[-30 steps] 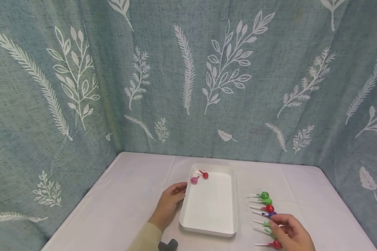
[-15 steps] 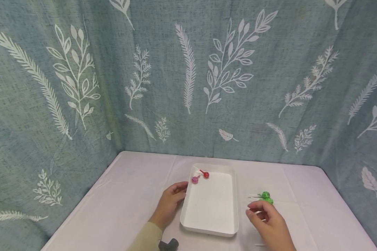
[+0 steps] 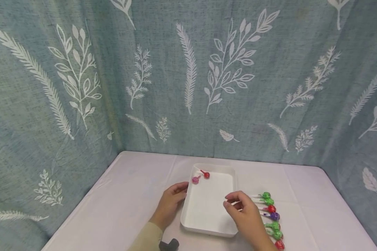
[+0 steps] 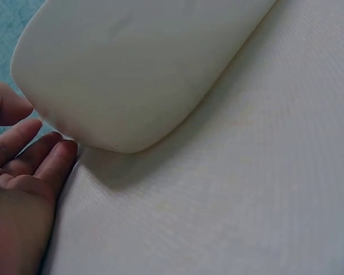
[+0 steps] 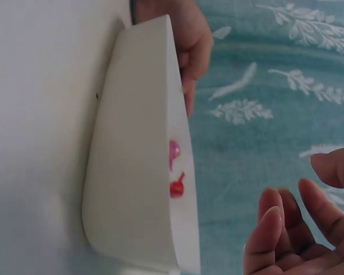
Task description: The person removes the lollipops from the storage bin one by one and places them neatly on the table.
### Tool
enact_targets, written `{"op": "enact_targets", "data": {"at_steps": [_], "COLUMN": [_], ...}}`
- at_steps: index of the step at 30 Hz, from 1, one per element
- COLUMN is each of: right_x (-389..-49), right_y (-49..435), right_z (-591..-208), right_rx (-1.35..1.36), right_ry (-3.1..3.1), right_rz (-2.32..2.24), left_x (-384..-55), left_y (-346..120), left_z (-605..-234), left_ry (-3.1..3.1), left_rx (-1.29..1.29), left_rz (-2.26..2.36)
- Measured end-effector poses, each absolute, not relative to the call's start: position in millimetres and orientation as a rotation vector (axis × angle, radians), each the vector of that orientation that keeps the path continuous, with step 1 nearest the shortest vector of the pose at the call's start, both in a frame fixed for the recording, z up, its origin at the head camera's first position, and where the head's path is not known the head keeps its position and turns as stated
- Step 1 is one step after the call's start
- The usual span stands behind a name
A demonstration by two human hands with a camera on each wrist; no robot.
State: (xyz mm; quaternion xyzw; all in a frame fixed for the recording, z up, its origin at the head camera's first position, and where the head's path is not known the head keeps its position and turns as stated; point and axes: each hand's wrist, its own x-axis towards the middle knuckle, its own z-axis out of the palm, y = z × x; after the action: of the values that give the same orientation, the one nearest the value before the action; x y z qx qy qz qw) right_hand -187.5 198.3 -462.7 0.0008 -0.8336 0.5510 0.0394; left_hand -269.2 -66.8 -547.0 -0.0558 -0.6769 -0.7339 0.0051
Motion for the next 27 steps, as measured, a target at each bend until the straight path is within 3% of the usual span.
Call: {"op": "enact_targets", "data": {"at_steps": [8,27], "right_x": [-199,-249], "right_y": [176,167], "right_z": [-459,-455], "right_rx": [0.114,0.028], "right_ry": [-2.516,-2.432], "right_rz": [1.647,1.719], "left_x": [-268,-270], "left_y": [-68,-68], "left_z": [-546,-548], "left_ry": [-2.13,-2.136], "left_rx": [-0.187,-0.176], "left_rz": [-2.291,-2.285]}}
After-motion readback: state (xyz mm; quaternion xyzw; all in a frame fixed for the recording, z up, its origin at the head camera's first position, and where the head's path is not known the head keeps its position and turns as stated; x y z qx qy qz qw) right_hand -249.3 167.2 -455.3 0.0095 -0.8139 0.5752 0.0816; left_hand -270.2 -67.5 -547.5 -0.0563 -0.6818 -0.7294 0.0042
